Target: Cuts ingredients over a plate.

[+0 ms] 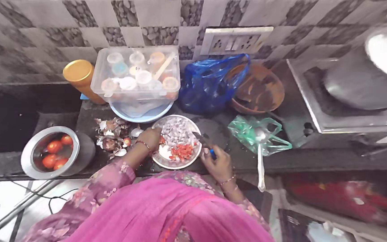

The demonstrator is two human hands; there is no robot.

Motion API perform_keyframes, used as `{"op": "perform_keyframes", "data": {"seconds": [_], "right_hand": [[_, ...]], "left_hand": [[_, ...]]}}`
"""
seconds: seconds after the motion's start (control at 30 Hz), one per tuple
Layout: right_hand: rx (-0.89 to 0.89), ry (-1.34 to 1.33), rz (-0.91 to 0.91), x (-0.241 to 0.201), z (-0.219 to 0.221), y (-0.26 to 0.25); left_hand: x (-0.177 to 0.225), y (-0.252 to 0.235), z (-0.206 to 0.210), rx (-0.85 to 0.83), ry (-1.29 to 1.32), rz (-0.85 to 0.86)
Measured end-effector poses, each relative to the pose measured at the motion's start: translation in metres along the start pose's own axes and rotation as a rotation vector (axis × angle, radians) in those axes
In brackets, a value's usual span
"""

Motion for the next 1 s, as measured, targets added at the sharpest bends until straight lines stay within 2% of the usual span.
{"op": "perform_keyframes", "data": {"seconds": [0.07, 0.17, 0.23, 0.33, 0.43, 0.57, 0.7, 0.77, 0.87, 1.0], "right_hand": [[0.008, -0.019, 0.000, 0.001, -0.003, 0.002], [-0.003, -0.045, 0.020, 0.001, -0.004, 0.003], [-0.076, -0.075, 0.010, -0.001, -0.002, 0.003], [-0.236, -0.192, -0.113, -0.006, 0.004, -0.001], [-0.349, -0.313, -0.162, -0.017, 0.013, -0.004], [-0.526, -0.431, -0.040, -0.029, 0.019, -0.008], [-0.612, -0.453, 0.004, -0.036, 0.025, -0.008], [-0.574, -0.456, -0.011, -0.038, 0.028, -0.005], [-0.562, -0.424, 0.039, -0.039, 0.026, -0.002], [-0.607, -0.374, 0.132, -0.041, 0.019, -0.003]], "left_hand": [[-0.004, 0.007, -0.001, 0.053, 0.064, 0.030], [-0.017, 0.025, -0.001, 0.109, 0.317, 0.213], [-0.023, 0.042, 0.003, 0.053, 0.610, 0.384], [-0.021, 0.056, 0.020, -0.079, 1.067, 0.650], [-0.010, 0.064, 0.037, -0.135, 1.281, 0.725], [0.003, 0.072, 0.053, -0.146, 1.439, 0.809], [0.013, 0.076, 0.066, -0.163, 1.503, 0.862], [0.017, 0.079, 0.068, -0.123, 1.498, 0.870], [0.024, 0.087, 0.066, 0.054, 1.355, 0.769], [0.024, 0.086, 0.068, 0.288, 1.030, 0.775]]}}
Point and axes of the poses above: each hand's wrist, its own y-axis away from the middle knuckle, its own z-axis out of the palm, x = y × z, the point moved 2 cm from there along -y, towards the middle knuckle, and after that the axes turned 10 degrees about -x, right-handed, at the moved point
